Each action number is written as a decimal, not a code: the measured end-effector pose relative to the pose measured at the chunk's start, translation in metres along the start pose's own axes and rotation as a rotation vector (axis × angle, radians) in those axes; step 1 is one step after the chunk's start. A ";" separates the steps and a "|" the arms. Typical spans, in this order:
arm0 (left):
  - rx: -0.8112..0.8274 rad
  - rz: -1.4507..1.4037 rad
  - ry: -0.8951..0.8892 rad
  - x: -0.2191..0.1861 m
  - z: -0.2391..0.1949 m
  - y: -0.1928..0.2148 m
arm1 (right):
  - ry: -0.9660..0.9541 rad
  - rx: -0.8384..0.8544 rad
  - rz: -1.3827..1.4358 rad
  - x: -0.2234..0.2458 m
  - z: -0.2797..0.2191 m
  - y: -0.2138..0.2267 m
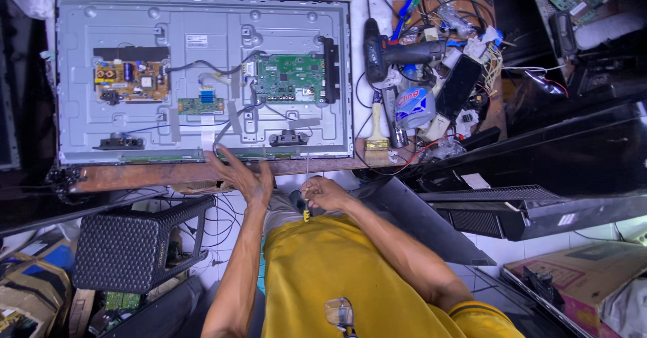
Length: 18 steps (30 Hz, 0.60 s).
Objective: The person works on the back of a disassembled flat-screen television, using a screwdriver to remove and tighten screws on the metal casing. They manipulate internal components and wires while handling various tools on a cluttered workbench.
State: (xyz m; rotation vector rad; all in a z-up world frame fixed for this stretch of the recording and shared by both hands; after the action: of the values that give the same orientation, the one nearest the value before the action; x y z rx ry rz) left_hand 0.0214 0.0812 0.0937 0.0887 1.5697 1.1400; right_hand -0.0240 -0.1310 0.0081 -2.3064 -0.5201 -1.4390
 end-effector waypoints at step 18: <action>0.876 -0.440 0.726 0.073 -0.069 -0.127 | -0.103 0.025 0.064 -0.026 0.007 -0.010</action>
State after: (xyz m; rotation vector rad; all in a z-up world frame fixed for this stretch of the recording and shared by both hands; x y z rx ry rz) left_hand 0.0037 0.0161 -0.0537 -0.1053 2.4877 0.0500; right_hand -0.0345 -0.1218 -0.0166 -2.3645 -0.4862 -1.2835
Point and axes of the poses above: each hand's wrist, its own z-axis towards the middle knuckle, its own y-axis out of the back of the hand, x = y × z, the point moved 4 cm from there along z, towards the middle knuckle, and after that the axes turned 15 degrees about y, right-handed, at the moved point
